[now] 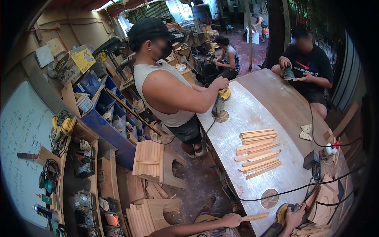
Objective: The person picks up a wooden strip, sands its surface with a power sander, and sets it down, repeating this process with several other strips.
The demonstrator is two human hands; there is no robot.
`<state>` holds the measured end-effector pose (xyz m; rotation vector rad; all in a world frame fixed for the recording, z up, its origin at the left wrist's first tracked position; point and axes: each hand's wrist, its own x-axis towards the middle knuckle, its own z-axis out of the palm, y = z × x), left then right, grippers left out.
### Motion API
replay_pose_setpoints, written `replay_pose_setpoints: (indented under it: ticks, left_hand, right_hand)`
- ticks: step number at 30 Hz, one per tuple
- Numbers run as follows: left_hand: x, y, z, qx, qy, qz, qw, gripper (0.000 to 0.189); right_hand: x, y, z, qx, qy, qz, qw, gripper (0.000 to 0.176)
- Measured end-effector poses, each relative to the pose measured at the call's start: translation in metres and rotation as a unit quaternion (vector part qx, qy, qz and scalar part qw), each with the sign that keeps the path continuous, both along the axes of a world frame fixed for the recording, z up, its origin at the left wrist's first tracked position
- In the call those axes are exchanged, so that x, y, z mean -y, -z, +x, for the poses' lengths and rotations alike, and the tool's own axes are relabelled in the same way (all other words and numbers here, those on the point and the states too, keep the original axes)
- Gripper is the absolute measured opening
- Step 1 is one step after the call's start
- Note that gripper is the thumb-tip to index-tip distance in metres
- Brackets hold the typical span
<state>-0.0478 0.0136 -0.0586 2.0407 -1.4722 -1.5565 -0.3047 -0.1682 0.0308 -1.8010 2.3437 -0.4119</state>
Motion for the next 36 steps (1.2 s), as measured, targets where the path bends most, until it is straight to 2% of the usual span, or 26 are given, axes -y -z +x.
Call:
replay_pose_setpoints:
  ticks: [5,6,8,10,16,18,19,22,24,30,33,34,36]
  left_hand:
    - [0.003,0.005,0.001,0.01,0.009,0.002,1.0,0.041]
    - [0.002,0.008,0.001,0.017,0.011,0.002,1.0,0.041]
    - [0.006,-0.01,0.004,0.006,0.029,0.018,0.999,0.045]
    - [0.008,-0.013,0.006,-0.005,0.015,0.022,1.0,0.043]
    - [0.003,0.002,0.002,0.02,0.01,-0.02,1.0,0.046]
    - [0.005,0.004,0.002,0.007,0.017,0.0,1.0,0.043]
    - [0.01,-0.002,0.004,-0.002,0.059,0.021,0.998,0.041]
    - [0.005,0.0,0.006,-0.026,0.001,0.005,1.0,0.041]
    - [0.004,0.025,-0.001,-0.018,0.004,-0.015,1.0,0.043]
    - [0.01,0.032,-0.014,-0.007,0.002,-0.058,0.998,0.048]
    - [0.013,0.043,-0.019,0.0,-0.006,-0.043,0.999,0.049]
    - [0.012,0.044,-0.019,0.0,-0.005,-0.041,0.999,0.049]
    - [0.015,0.02,-0.012,0.002,-0.005,0.001,1.0,0.041]
  right_hand:
    - [-0.003,-0.008,0.005,0.004,0.0,-0.01,1.0,0.07]
    - [-0.005,-0.022,0.013,0.011,0.008,0.018,1.0,0.069]
    - [-0.004,-0.002,0.002,0.009,-0.016,-0.046,0.999,0.068]
    - [-0.005,-0.014,0.008,-0.003,-0.002,-0.006,1.0,0.068]
    - [-0.009,-0.018,0.007,-0.001,0.005,0.002,1.0,0.073]
    - [-0.006,-0.017,0.01,0.012,0.008,-0.001,1.0,0.076]
    - [-0.002,-0.002,-0.001,0.016,-0.013,-0.023,1.0,0.076]
    - [-0.002,-0.01,0.005,0.002,-0.002,-0.007,1.0,0.071]
    - [-0.012,-0.033,0.008,-0.034,-0.005,0.041,0.999,0.087]
    - [-0.015,-0.042,0.014,-0.049,0.007,0.052,0.997,0.089]
    - [-0.017,-0.055,0.023,-0.062,0.015,0.071,0.995,0.085]
    - [-0.014,-0.044,0.019,-0.063,0.016,0.074,0.995,0.085]
    - [-0.002,-0.009,0.004,0.002,-0.002,-0.001,1.0,0.07]
